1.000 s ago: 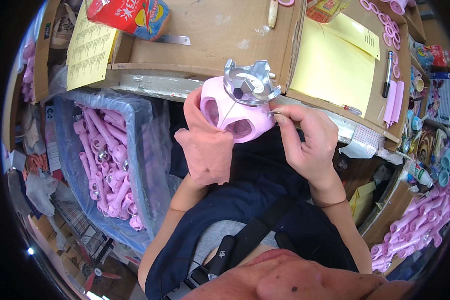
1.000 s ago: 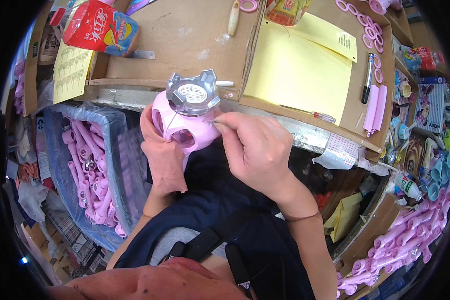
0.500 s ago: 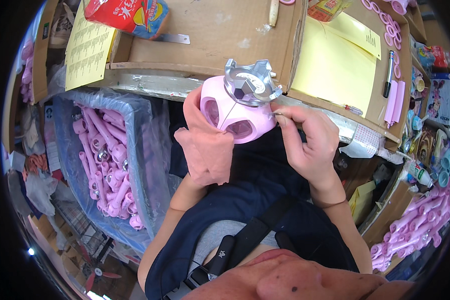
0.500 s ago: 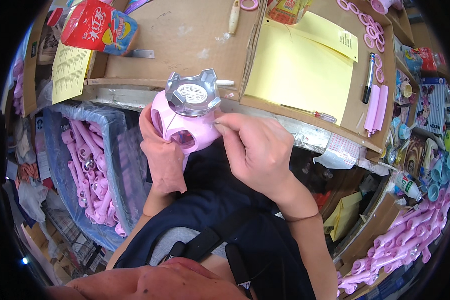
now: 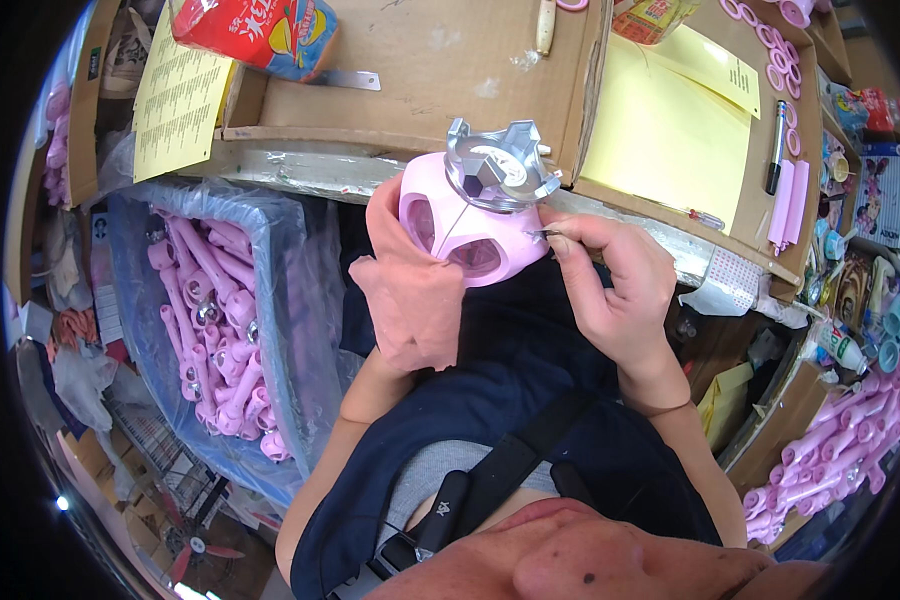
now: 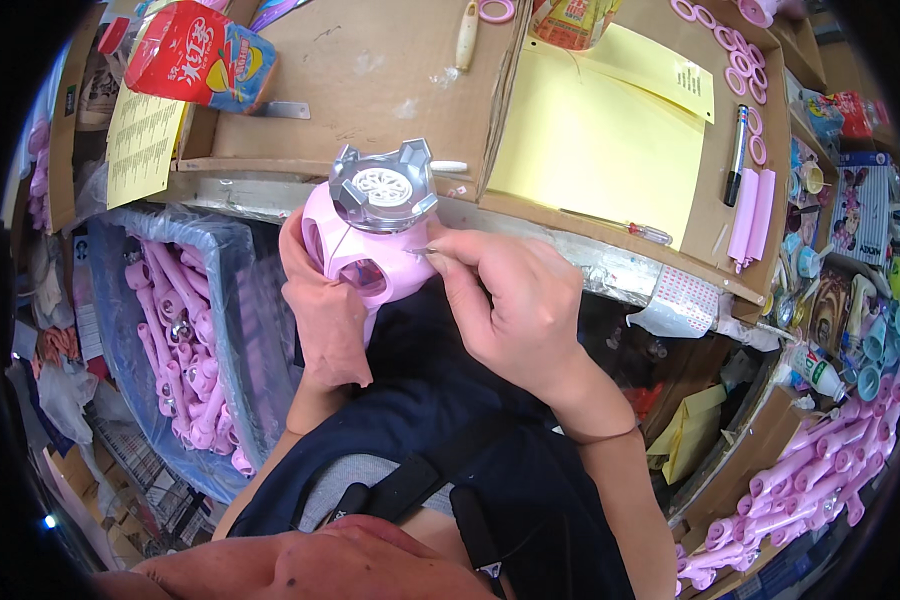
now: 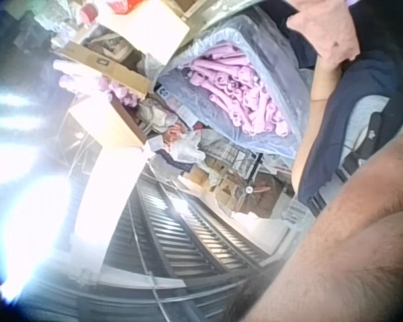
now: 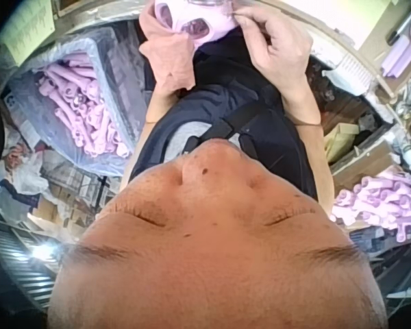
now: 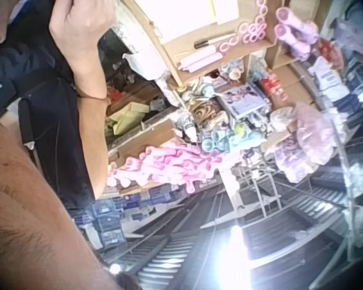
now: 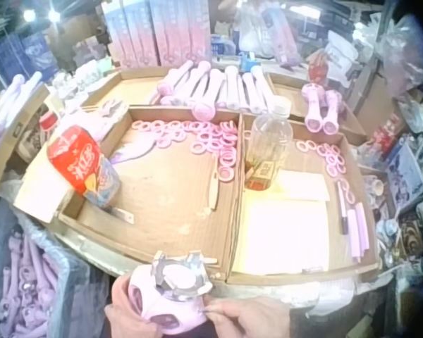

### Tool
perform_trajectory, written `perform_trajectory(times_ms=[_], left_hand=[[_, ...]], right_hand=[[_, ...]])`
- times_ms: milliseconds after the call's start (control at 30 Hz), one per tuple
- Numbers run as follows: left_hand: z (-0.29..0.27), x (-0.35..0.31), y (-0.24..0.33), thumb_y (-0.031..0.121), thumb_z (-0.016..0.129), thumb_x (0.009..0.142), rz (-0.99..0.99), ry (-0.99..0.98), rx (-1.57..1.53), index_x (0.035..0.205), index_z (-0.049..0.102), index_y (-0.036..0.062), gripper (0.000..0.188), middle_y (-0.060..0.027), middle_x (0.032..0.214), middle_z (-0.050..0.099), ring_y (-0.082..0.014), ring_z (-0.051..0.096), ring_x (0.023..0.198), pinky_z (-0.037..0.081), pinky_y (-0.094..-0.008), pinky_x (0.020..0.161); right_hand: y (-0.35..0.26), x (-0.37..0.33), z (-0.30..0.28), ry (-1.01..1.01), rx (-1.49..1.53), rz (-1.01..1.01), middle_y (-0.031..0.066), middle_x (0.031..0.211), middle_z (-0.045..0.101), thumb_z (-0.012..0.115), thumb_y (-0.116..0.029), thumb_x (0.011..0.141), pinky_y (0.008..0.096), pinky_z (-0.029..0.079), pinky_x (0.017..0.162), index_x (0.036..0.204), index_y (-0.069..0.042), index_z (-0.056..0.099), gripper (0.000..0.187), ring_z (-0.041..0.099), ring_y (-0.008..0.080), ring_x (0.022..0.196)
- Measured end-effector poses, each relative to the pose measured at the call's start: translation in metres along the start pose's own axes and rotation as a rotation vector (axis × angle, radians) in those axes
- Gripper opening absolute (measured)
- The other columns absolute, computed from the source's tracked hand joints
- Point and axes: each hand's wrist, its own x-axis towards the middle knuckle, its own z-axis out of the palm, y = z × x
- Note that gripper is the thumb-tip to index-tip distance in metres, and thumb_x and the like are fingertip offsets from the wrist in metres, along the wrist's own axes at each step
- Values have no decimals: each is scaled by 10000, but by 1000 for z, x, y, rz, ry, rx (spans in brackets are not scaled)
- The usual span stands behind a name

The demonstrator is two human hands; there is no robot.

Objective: The person picks pink bubble maker handles from a bin, wipes them with a cloth, and attaches a metal bubble head. They then use a small tool to adjust the head and place the assembled unit on a tray. The process repeats with another handle.

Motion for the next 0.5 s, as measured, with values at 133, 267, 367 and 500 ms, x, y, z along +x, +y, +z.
perform_trajectory(times_ms=[133,267,367,500], left_hand=[[0,-2,1,-114,446,738,-50,-53,-45,1314,441,-33,582,-118,1234,565,-186,529,1175,371,-277,1034],[-1,-2,4,-107,460,747,-53,-42,-14,1311,447,-29,569,-126,1237,572,-187,533,1177,380,-282,1032],[-1,-2,5,-105,476,752,-44,-44,9,1313,448,-25,567,-132,1241,577,-190,535,1183,384,-289,1032],[-1,-4,6,-99,483,763,-21,-54,58,1316,447,-22,560,-134,1244,577,-193,533,1191,386,-290,1030]], right_hand=[[-1,-1,1,23,-24,-15,82,728,668,728,4,756,317,467,548,864,-45,679,128,624,248,577],[-1,-1,1,13,7,37,85,733,670,728,1,757,319,470,549,864,-43,678,126,627,251,582],[-1,-1,1,14,3,-9,86,736,671,723,-1,761,322,475,556,865,-41,677,121,629,253,587],[-1,-2,2,20,-16,23,88,741,673,724,-2,761,328,478,560,865,-40,677,119,632,254,592]])
